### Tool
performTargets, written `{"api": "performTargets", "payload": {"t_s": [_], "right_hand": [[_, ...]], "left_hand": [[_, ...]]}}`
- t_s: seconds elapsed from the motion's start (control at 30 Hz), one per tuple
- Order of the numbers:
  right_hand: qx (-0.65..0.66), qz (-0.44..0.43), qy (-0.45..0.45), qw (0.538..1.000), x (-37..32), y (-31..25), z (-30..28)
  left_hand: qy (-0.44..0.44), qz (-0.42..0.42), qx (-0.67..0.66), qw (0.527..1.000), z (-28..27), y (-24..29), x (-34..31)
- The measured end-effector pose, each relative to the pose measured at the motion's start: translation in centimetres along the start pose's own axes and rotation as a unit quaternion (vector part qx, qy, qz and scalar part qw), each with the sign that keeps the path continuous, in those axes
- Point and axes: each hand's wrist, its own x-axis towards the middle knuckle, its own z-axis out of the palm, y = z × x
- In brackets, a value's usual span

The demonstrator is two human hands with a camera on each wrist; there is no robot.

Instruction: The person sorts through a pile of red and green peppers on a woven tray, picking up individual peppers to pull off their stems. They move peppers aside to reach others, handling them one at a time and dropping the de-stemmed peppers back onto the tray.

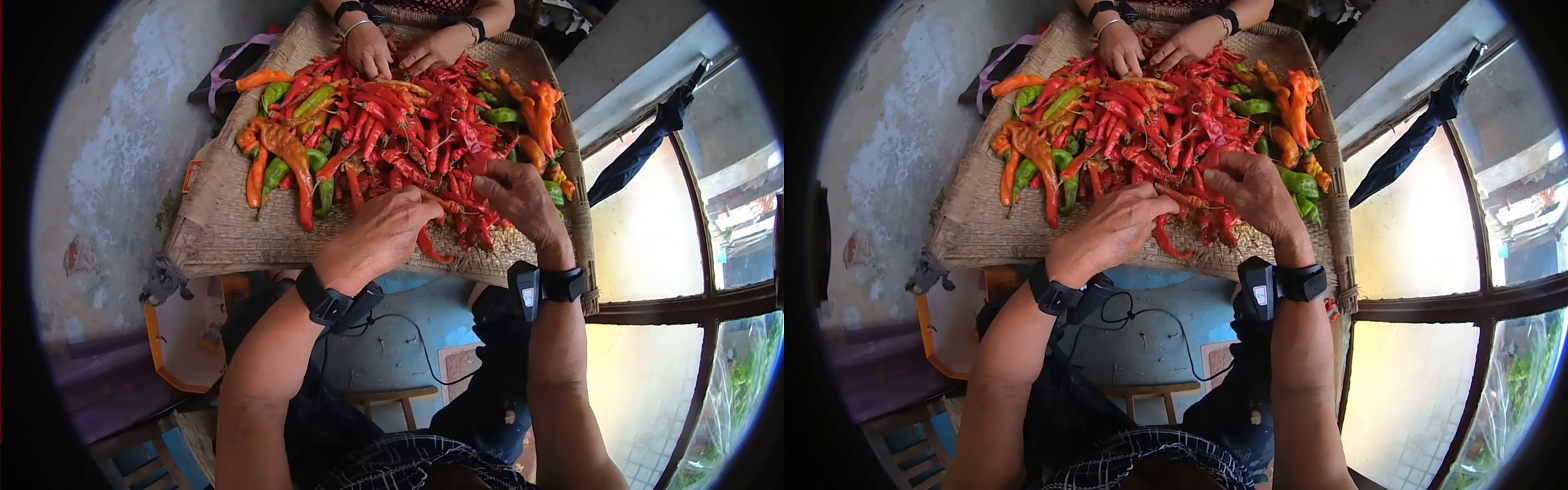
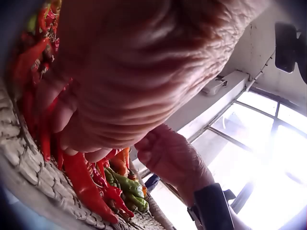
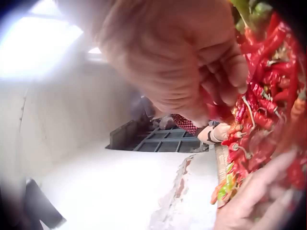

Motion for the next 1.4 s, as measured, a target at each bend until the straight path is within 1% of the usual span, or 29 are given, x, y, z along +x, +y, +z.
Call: {"api": "performTargets", "payload": {"t_s": [0.03, 0.07, 0.1, 0.13, 0.17, 0.23, 0.27, 0.3, 0.37, 0.43, 0.5, 0.53, 0.6, 0.63, 0.7, 0.73, 0.77, 0.83, 0.9, 1.03, 1.07, 1.1, 1.13, 1.17, 1.2, 1.23, 1.3, 1.33, 1.4], "right_hand": [[0.002, 0.001, 0.0, 1.0, 0.5, 0.0, 0.1], [0.065, -0.024, 0.104, 0.992, 1.1, 0.0, 0.4], [0.124, -0.049, 0.207, 0.969, 1.6, 0.1, 0.3], [0.061, -0.09, 0.229, 0.967, 2.3, 1.5, 0.7], [0.006, -0.056, 0.225, 0.973, 2.3, 2.9, 0.9], [-0.105, -0.062, 0.201, 0.972, 2.5, 4.0, 1.8], [-0.124, -0.103, 0.197, 0.967, 3.0, 5.3, 2.5], [-0.123, -0.103, 0.198, 0.967, 3.3, 5.9, 2.8], [-0.221, -0.136, 0.168, 0.951, 3.6, 7.0, 3.3], [-0.226, -0.129, 0.175, 0.95, 3.5, 6.1, 3.6], [-0.207, -0.105, 0.218, 0.948, 3.3, 4.9, 3.5], [-0.209, -0.106, 0.218, 0.947, 3.0, 4.2, 3.3], [-0.029, -0.065, 0.212, 0.975, 2.2, 2.7, 2.8], [-0.031, -0.066, 0.211, 0.975, 1.6, 2.5, 2.6], [0.067, -0.077, 0.087, 0.991, 0.1, 2.3, 1.8], [0.119, 0.015, -0.001, 0.993, -1.4, 0.0, 1.0], [0.116, 0.014, 0.0, 0.993, -2.2, 0.0, 0.8], [0.188, 0.048, -0.138, 0.971, -3.6, -0.1, 0.2], [0.164, 0.043, -0.139, 0.976, -4.6, -0.4, 0.0], [0.175, 0.026, -0.122, 0.977, -3.2, -0.5, -0.4], [0.239, -0.044, -0.008, 0.97, -2.2, -1.2, 0.0], [0.297, -0.112, 0.107, 0.942, -1.2, -1.7, 0.3], [0.297, -0.111, 0.107, 0.942, 0.0, -1.0, 0.8], [0.203, -0.131, 0.167, 0.956, 1.4, 0.4, 1.4], [0.105, -0.15, 0.224, 0.957, 2.2, 0.7, 1.9], [0.004, -0.079, 0.182, 0.98, 1.9, 1.1, 2.2], [-0.12, -0.1, 0.062, 0.986, 1.6, 1.7, 3.9], [-0.12, -0.1, 0.06, 0.986, 1.5, 1.8, 4.8], [-0.272, -0.087, 0.051, 0.957, 1.3, 1.6, 6.5]], "left_hand": [[-0.002, 0.0, 0.001, 1.0, 0.2, -0.1, -0.1], [0.003, 0.014, 0.029, 0.999, 0.6, -0.2, -0.1], [0.009, 0.029, 0.056, 0.998, 0.9, -0.3, -0.1], [0.008, 0.031, 0.055, 0.998, 1.1, -0.4, 0.0], [0.005, 0.032, 0.068, 0.997, 1.2, -0.5, 0.1], [0.003, 0.033, 0.083, 0.996, 1.1, -0.5, 0.3], [0.003, 0.031, 0.079, 0.996, 1.0, -0.4, 0.4], [0.003, 0.028, 0.075, 0.997, 0.9, -0.4, 0.4], [0.009, 0.018, 0.086, 0.996, 0.8, -0.3, 0.4], [0.017, 0.008, 0.097, 0.995, 0.5, -0.3, 0.5], [0.065, 0.005, 0.093, 0.994, 0.1, -0.4, 0.6], [0.067, 0.006, 0.092, 0.993, -0.3, -0.4, 0.7], [0.079, -0.02, 0.094, 0.992, -1.0, -0.3, 0.8], [0.082, -0.02, 0.093, 0.992, -1.3, -0.2, 0.8], [0.09, -0.043, 0.12, 0.988, -2.0, -0.1, 0.8], [0.093, -0.042, 0.119, 0.988, -2.2, -0.1, 0.8], [0.106, -0.057, 0.136, 0.983, -2.5, -0.2, 0.8], [0.123, -0.071, 0.15, 0.978, -2.9, -0.5, 0.7], [0.153, -0.081, 0.169, 0.97, -3.2, -0.9, 0.8], [0.148, -0.098, 0.174, 0.969, -3.5, -0.9, 0.8], [0.145, -0.09, 0.167, 0.971, -3.4, -0.9, 0.7], [0.144, -0.082, 0.16, 0.973, -3.3, -0.8, 0.7], [0.143, -0.083, 0.16, 0.973, -3.3, -0.8, 0.7], [0.133, -0.091, 0.159, 0.974, -3.3, -0.7, 0.8], [0.123, -0.099, 0.16, 0.974, -3.3, -0.7, 0.9], [0.124, -0.101, 0.16, 0.974, -3.4, -0.8, 1.0], [0.144, -0.099, 0.164, 0.971, -3.6, -0.9, 1.0], [0.144, -0.101, 0.163, 0.971, -3.6, -0.9, 1.0], [0.152, -0.098, 0.157, 0.971, -3.8, -1.0, 0.8]]}}
